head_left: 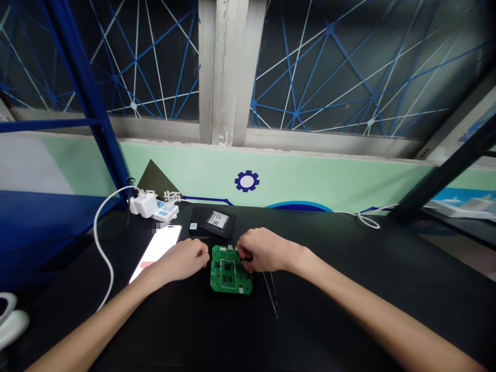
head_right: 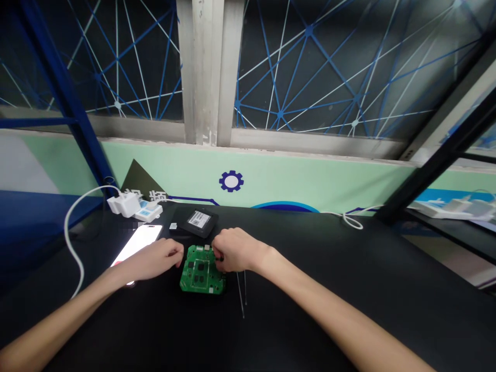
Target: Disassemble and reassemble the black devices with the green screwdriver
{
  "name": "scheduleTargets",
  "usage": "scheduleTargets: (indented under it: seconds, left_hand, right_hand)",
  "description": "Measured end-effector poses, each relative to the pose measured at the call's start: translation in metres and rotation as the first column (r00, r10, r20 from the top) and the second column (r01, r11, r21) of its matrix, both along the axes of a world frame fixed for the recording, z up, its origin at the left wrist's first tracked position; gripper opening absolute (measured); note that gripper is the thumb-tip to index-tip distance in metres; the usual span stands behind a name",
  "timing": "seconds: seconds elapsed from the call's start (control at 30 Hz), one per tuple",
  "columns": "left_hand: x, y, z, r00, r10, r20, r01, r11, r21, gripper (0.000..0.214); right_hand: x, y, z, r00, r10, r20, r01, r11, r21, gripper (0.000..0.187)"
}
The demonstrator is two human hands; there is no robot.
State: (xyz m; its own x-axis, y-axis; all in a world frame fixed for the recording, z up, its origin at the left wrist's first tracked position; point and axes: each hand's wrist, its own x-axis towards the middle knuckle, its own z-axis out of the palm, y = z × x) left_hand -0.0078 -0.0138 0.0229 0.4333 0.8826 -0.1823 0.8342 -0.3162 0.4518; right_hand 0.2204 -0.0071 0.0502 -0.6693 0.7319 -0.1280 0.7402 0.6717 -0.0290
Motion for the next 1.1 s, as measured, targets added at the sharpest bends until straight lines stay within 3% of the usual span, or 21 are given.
scheduleTargets:
  seconds: [0.37, 0.6, 0.93, 1.1]
  left_hand:
    - [-0.004, 0.005, -0.004, 0.998, -0.009, 0.065, 0.010, 1.000, -0.025, 0.017]
    - [0.002, 0.005, -0.007, 0.996, 0.001, 0.093, 0.003, 0.999, -0.042, 0.021]
    - [-0.001, 0.008, -0.010, 0.992, 0.030, 0.121, -0.012, 0.989, -0.144, 0.022]
    - [-0.003, 0.012, -0.015, 0.987, 0.008, 0.160, 0.017, 0.988, -0.151, 0.021]
  right_hand:
    - [0.026, 0.003, -0.020, 0.937, 0.081, -0.340, -0.088, 0.996, -0.006, 0.011]
    - [0.031, 0.005, -0.032, 0.892, 0.105, -0.440, -0.110, 0.994, 0.014, 0.013]
    - [0.033, 0.006, -0.033, 0.854, 0.131, -0.503, -0.149, 0.989, 0.005, 0.013]
    - [0.035, 0.005, -0.039, 0.775, 0.140, -0.616, -0.144, 0.989, 0.045, 0.010]
